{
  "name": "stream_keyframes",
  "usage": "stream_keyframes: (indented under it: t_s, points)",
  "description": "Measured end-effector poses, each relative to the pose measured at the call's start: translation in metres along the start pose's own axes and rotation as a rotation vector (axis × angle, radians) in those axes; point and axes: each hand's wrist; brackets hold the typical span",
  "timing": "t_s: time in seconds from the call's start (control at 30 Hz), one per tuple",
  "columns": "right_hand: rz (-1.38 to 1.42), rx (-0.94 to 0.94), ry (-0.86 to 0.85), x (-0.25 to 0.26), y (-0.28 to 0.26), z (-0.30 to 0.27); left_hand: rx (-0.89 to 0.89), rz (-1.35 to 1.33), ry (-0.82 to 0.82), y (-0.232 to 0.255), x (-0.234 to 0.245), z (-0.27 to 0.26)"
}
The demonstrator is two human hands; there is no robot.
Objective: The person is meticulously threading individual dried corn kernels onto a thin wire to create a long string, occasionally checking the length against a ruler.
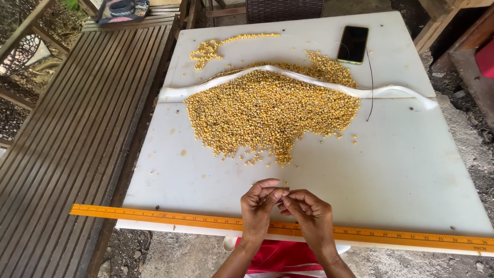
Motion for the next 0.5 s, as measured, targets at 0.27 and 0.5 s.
stream_keyframes:
  t_s: [0.27, 0.5]
  points:
    - [-0.066, -0.015, 0.0, 0.004, -0.01, 0.006, -0.07, 0.187, -0.15, 0.018, -0.001, 0.009]
    - [0.147, -0.191, -0.141, 0.011, -0.005, 0.014, -0.096, 0.402, -0.206, 0.024, 0.001, 0.016]
Point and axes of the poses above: each hand's wrist, its own z-axis towards the middle knuckle, its own x-axis out of the back of the hand, y = z × x, and after that the axes turned 4 degrees about -x, right-handed
